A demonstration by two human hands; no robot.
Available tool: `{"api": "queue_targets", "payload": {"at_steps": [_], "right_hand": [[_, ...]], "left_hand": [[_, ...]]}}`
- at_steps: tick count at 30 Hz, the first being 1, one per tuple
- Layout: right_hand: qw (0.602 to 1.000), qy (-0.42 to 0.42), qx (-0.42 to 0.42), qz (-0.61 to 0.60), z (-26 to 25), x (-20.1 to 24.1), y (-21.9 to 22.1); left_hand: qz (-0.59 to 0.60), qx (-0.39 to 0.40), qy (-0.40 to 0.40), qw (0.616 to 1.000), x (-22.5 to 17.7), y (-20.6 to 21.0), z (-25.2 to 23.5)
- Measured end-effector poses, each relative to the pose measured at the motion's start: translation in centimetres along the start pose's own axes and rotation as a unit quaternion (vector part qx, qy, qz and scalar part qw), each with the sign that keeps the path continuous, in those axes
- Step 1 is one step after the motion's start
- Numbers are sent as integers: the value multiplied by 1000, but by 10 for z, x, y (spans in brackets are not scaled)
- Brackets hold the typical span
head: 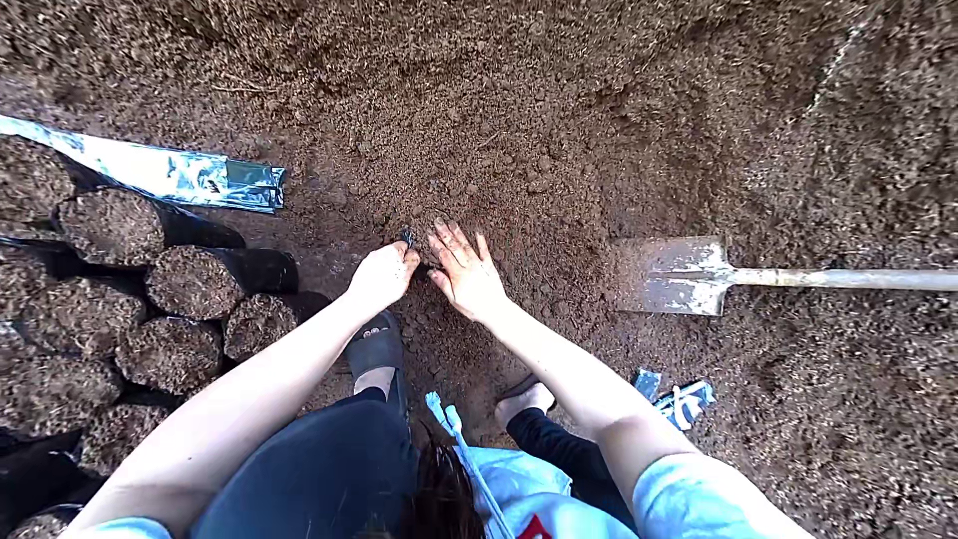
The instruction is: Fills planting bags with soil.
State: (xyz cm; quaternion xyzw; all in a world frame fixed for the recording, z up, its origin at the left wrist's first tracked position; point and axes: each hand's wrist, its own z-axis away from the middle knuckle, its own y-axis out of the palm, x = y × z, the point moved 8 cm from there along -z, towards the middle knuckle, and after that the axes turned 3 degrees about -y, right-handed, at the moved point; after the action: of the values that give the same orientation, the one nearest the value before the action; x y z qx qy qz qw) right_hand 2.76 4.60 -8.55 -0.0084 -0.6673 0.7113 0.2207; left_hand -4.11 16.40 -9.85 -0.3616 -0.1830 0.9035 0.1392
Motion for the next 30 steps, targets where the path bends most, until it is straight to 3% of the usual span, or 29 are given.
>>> {"api": "queue_targets", "payload": {"at_steps": [4,6,8,11,14,16,18,20,22,23,25,26,28,30], "right_hand": [[995,-8,67,-67,-8,-6,-35],[999,0,5,-39,-7,-11,-63],[999,3,-35,-12,-8,-11,-76],[1000,8,23,-3,-15,0,-47],[990,42,127,-45,-18,8,-11],[983,39,160,-87,-24,12,-20],[975,13,123,-183,-25,4,-45],[965,46,-27,-258,-19,-29,-64],[913,189,-123,-340,-1,-69,-52],[861,270,-127,-412,8,-81,-30],[711,384,-114,-578,17,-78,25],[640,410,-112,-641,15,-65,47],[533,427,-136,-718,2,-35,70],[467,425,-185,-753,-15,-12,65]], "left_hand": [[24,-47,-18,998,1,-16,6],[31,-60,-37,997,7,-26,5],[6,-18,-64,998,9,-24,1],[-24,37,-45,998,7,-12,-8],[-65,18,-53,996,5,-15,-6],[-88,-13,-75,993,6,-23,3],[-68,-43,-66,995,11,-32,9],[33,-79,-41,995,18,-47,5],[184,-80,-50,979,20,-53,-7],[242,-58,-68,966,19,-51,-13],[320,9,-101,942,9,-40,-22],[356,39,-111,927,6,-33,-28],[388,85,-113,911,2,-21,-35],[400,113,-105,904,1,-17,-36]]}}
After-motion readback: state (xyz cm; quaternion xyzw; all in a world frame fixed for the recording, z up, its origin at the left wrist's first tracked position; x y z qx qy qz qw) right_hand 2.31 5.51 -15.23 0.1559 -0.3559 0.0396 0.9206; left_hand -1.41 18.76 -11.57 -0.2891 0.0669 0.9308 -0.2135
